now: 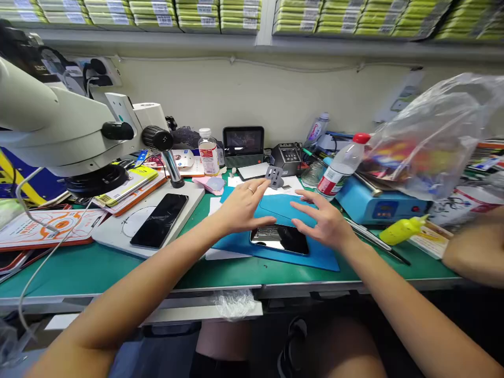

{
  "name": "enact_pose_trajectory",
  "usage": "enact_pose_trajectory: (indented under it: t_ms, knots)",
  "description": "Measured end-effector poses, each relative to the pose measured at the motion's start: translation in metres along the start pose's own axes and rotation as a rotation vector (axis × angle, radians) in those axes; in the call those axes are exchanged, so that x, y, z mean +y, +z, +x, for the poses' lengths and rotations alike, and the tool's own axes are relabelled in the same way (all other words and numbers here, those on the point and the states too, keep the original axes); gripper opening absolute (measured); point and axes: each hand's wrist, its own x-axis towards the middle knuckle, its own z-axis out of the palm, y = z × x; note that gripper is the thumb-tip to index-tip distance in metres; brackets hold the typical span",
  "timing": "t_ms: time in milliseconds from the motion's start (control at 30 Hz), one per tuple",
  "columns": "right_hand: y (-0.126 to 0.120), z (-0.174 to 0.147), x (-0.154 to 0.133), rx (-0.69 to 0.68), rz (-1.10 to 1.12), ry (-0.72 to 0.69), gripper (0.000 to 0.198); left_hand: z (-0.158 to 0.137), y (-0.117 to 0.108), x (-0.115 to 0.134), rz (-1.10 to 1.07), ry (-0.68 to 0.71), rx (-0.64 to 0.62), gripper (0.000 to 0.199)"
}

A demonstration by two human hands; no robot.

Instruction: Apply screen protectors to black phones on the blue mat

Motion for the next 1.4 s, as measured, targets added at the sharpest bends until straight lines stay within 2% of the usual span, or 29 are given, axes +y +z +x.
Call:
enact_pose_trajectory:
  t_ms: [100,167,300,433,567,700,833,967,1067,1167,1300,1400]
  knots:
    - [-0.003,-0.014,-0.009,0.085,-0.029,0.016,0.031,0.006,0.005,0.005,-0.041,0.138,0.053,0.09]
    - [-0.001,-0.018,-0.015,0.112,-0.033,0.065,0.03,0.002,0.009,0.002,-0.077,0.174,0.056,0.092]
    - [0.005,-0.021,-0.025,0.079,-0.006,0.165,0.031,-0.01,0.012,-0.005,-0.122,0.139,0.0,0.093]
    - [0.011,-0.025,-0.028,0.06,0.035,0.204,0.034,-0.011,0.012,-0.006,-0.168,0.077,-0.028,0.098]
    - [0.008,-0.026,-0.031,0.079,0.036,0.173,0.041,-0.007,0.009,-0.001,-0.192,0.112,-0.013,0.1]
    - [0.0,-0.02,-0.042,0.048,0.098,0.171,0.036,-0.007,0.009,0.003,-0.183,0.164,-0.002,0.087]
    - [-0.004,-0.01,-0.052,0.058,0.345,0.372,0.031,-0.008,0.012,0.004,-0.179,0.163,0.049,0.07]
    - [-0.008,0.002,-0.057,0.062,0.663,0.642,0.044,-0.008,0.01,0.005,-0.164,0.139,0.116,0.072]
    - [-0.013,0.01,-0.06,0.045,0.89,0.884,0.055,-0.008,0.005,0.009,-0.127,0.194,0.141,0.064]
    - [-0.018,0.016,-0.062,-0.009,1.034,1.083,0.056,-0.007,0.005,0.013,-0.123,0.265,0.125,0.063]
    - [-0.024,0.018,-0.061,-0.077,1.09,1.147,0.055,-0.007,0.011,0.013,-0.121,0.266,0.074,0.073]
    - [-0.023,0.013,-0.054,-0.126,1.037,1.116,0.055,-0.008,0.013,0.011,-0.105,0.265,0.058,0.063]
